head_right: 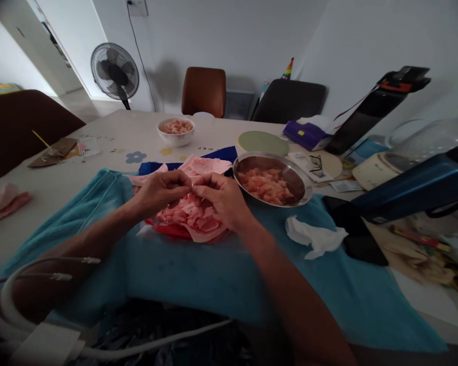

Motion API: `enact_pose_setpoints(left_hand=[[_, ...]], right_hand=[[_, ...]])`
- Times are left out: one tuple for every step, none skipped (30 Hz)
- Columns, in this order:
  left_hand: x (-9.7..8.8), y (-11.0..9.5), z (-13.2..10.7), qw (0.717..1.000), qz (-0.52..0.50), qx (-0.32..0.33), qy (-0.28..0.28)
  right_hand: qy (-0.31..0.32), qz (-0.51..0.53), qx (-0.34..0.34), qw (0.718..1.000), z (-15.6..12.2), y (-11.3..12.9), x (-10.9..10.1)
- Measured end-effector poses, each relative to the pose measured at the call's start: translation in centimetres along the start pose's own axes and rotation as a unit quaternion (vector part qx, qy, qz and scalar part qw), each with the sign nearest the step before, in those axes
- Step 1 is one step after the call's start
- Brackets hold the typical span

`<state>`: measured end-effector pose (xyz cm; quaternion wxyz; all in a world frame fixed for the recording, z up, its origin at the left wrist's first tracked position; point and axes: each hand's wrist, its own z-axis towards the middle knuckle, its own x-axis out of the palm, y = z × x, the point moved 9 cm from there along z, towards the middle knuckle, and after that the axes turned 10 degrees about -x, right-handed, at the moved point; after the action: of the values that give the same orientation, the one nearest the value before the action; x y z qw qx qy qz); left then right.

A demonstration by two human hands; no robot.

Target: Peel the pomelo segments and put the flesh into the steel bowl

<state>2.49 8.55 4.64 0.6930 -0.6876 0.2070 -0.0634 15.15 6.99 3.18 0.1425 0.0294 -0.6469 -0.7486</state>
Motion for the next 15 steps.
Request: enact_pose_setpoints(left_hand=[[0.1,0.2,0.0,1.0,-0.015,-0.008,0.012],[0.3,0.3,0.1,0.999,-0.031,-0.016,0.024],[0.4,0.4,0.1,0.998,-0.046,-0.021,0.034],[0.5,0.5,0.1,0.997,-0.058,-0.025,0.042],[0.6,0.6,0.2,0.996,-0.067,-0.029,0.047],[0.7,0.6,0.2,0.996,-0.072,-0.032,0.051],[0.7,0.6,0.3,0.995,-0.074,-0.035,0.054],[0.8,0.6,0.3,0.995,-0.074,-0.038,0.057],[0.9,0.6,0.2,0.995,-0.074,-0.04,0.058],[0.9,0.5,0.2,0.995,-0.075,-0.04,0.057],[1.0,0.5,0.2,0.995,-0.076,-0.038,0.055],[1.0,0.4,0.1,0.995,-0.078,-0.037,0.055],[1.1,0.3,0.0,0.995,-0.08,-0.036,0.056],[1.2,0.3,-0.1,0.994,-0.083,-0.036,0.058],[1.2,0.3,-0.1,0.994,-0.084,-0.037,0.06]], right_hand=[[-0.007,0.024,0.008,1.0,0.1,-0.3,0.0],[-0.014,0.04,0.013,0.999,0.1,-0.4,-0.1],[-0.021,0.049,0.015,0.998,0.2,-0.5,-0.2],[-0.029,0.052,0.014,0.998,0.2,-0.6,-0.2],[-0.037,0.052,0.014,0.998,0.2,-0.6,-0.3],[-0.046,0.05,0.014,0.998,0.2,-0.6,-0.3],[-0.057,0.048,0.012,0.997,0.1,-0.5,-0.4],[-0.068,0.046,0.008,0.997,0.1,-0.5,-0.4],[-0.08,0.046,0.002,0.996,0.1,-0.5,-0.4],[-0.093,0.047,-0.006,0.995,0.0,-0.5,-0.4],[-0.109,0.049,-0.014,0.993,0.0,-0.4,-0.6],[-0.129,0.053,-0.022,0.99,0.0,-0.4,-0.8],[-0.149,0.057,-0.03,0.987,0.0,-0.3,-1.2],[-0.167,0.062,-0.037,0.983,-0.1,-0.2,-1.5],[-0.179,0.066,-0.043,0.981,-0.1,-0.1,-1.9]])
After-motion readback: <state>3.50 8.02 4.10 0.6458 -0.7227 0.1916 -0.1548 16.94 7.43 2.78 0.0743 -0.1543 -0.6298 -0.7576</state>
